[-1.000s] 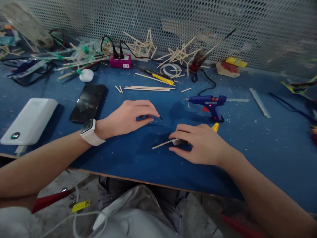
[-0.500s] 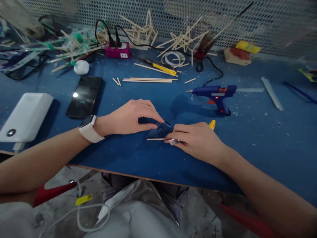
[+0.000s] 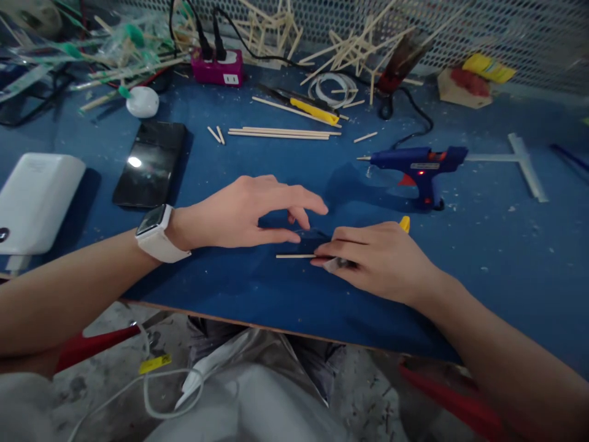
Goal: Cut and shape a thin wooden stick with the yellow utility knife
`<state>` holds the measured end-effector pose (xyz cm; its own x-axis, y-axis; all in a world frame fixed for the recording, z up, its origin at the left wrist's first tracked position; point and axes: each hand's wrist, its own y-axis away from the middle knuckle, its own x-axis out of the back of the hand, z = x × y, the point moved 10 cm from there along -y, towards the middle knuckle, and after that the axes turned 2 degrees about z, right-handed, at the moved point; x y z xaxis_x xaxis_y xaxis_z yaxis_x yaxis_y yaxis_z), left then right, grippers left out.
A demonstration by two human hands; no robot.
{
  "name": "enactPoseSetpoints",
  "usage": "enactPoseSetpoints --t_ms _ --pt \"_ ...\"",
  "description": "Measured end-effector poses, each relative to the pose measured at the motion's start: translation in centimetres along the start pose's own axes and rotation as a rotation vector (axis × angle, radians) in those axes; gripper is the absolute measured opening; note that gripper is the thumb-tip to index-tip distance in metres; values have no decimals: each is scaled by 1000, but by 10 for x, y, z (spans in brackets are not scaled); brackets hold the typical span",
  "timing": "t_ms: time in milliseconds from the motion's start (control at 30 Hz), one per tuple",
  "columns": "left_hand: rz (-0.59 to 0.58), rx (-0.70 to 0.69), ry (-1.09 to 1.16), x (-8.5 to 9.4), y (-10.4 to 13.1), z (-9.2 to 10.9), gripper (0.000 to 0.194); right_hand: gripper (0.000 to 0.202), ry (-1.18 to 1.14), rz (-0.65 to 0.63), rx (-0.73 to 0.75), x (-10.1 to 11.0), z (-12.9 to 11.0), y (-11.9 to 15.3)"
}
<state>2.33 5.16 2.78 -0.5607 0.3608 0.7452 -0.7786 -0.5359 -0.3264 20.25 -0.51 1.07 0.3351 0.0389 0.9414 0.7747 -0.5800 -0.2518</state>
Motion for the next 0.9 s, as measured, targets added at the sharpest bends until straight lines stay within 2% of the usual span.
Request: enactPoseSetpoints --t_ms 133,267,400,533,633,733,800,900 --pt "-106 -20 91 -11 0 3 33 27 16 129 -30 19 -1 -1" --pt "-156 -24 126 -17 -1 3 33 18 37 138 -29 18 1 -2" --pt "-107 53 126 -9 -2 -2 37 22 99 138 78 18 -9 -2" --pt "-39 60 98 0 -3 -2 42 19 99 203 145 42 -27 4" --pt "-60 38 34 -4 -4 -3 43 18 68 157 307 49 -57 8" --pt "-110 -26 -9 -12 -5 -5 40 34 20 31 417 37 -77 7" --pt "-157 -90 -15 -18 -4 -4 41 40 1 -14 438 28 -79 5" --pt "-207 -175 -17 -24 -2 -2 45 43 3 -56 402 17 -69 3"
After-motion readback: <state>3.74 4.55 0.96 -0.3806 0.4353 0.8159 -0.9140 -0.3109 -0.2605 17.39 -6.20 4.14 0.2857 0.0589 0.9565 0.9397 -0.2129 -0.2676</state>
